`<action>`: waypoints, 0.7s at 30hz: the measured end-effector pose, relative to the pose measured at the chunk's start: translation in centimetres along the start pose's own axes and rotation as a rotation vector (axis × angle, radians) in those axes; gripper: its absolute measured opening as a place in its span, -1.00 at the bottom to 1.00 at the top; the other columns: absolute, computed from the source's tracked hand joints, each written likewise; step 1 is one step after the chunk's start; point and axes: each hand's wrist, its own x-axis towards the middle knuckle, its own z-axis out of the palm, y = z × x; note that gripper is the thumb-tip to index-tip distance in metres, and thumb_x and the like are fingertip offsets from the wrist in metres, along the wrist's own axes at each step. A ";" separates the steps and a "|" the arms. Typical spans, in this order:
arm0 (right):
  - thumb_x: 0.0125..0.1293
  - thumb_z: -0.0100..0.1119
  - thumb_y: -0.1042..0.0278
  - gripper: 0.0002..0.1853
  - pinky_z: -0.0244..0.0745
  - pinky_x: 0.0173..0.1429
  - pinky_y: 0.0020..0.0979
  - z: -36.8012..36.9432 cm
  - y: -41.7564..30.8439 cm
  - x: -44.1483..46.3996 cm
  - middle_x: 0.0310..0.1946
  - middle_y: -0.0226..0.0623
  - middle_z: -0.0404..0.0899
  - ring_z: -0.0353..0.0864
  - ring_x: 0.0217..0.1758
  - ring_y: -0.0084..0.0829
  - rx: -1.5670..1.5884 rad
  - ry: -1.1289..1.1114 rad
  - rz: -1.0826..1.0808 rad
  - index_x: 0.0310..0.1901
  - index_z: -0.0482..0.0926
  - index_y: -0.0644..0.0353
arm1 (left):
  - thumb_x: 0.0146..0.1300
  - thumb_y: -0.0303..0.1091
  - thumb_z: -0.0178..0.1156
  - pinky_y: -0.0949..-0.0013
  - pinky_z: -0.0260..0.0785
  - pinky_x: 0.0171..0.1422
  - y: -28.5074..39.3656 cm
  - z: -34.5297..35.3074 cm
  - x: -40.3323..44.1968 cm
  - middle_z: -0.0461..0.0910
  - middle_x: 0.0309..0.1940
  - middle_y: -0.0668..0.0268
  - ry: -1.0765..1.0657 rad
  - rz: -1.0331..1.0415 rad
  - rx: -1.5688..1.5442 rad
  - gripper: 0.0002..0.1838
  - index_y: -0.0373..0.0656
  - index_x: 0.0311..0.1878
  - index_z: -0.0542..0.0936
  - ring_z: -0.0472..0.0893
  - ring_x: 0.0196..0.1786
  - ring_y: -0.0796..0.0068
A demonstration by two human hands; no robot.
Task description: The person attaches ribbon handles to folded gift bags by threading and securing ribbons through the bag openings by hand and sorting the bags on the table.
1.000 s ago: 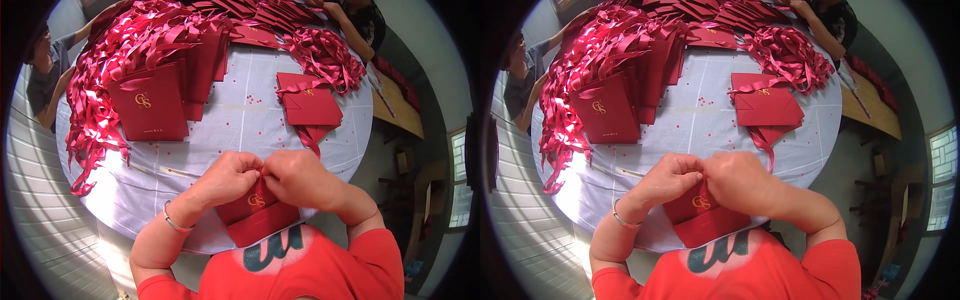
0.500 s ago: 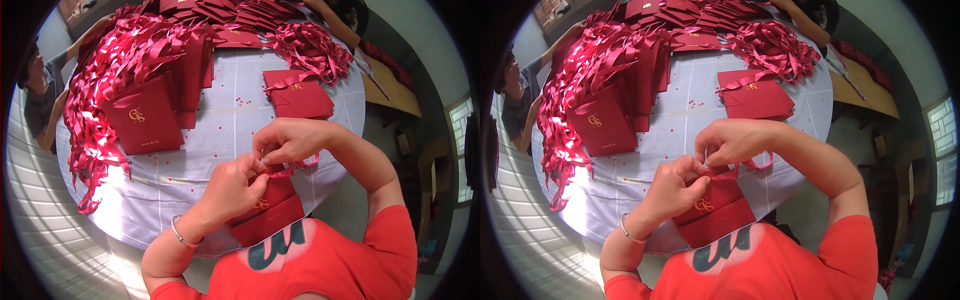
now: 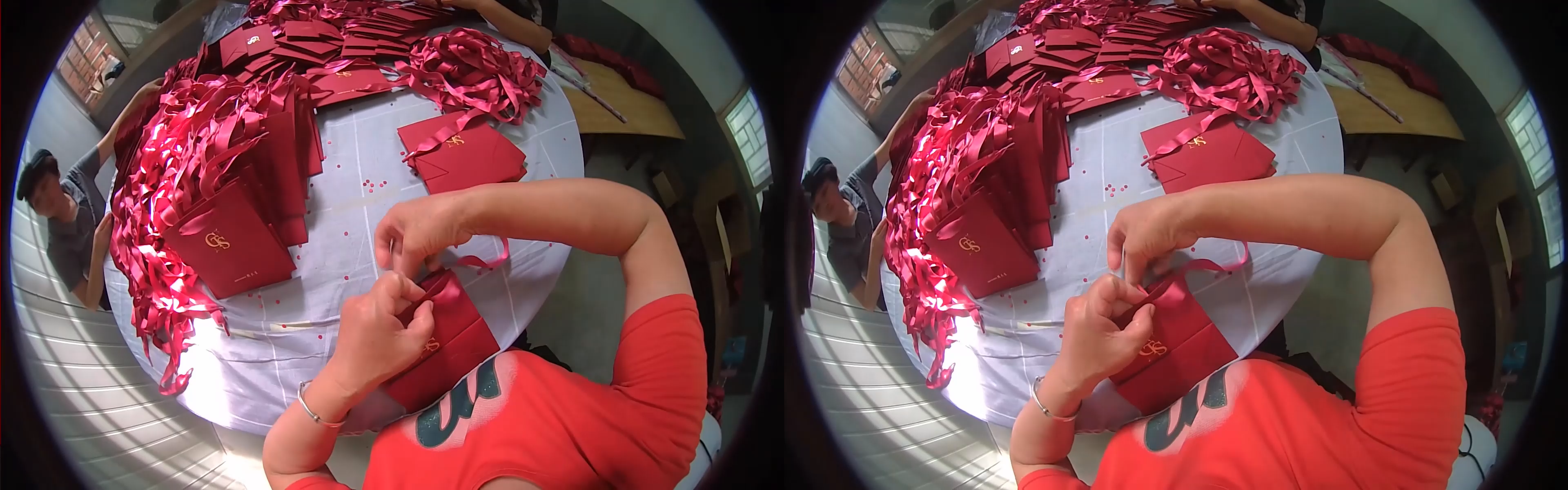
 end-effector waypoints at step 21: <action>0.29 0.36 0.43 -0.85 0.57 -0.16 -0.46 1.9 3.8 -0.3 -0.36 -0.35 0.66 0.66 -0.28 -0.58 -0.202 0.940 -0.641 -0.17 0.62 0.27 | 0.15 -0.51 0.33 0.38 0.35 -0.41 -0.3 0.1 0.2 0.57 -0.61 0.23 -0.067 -0.109 -0.005 -0.81 -0.25 -0.30 0.47 0.51 -0.51 0.45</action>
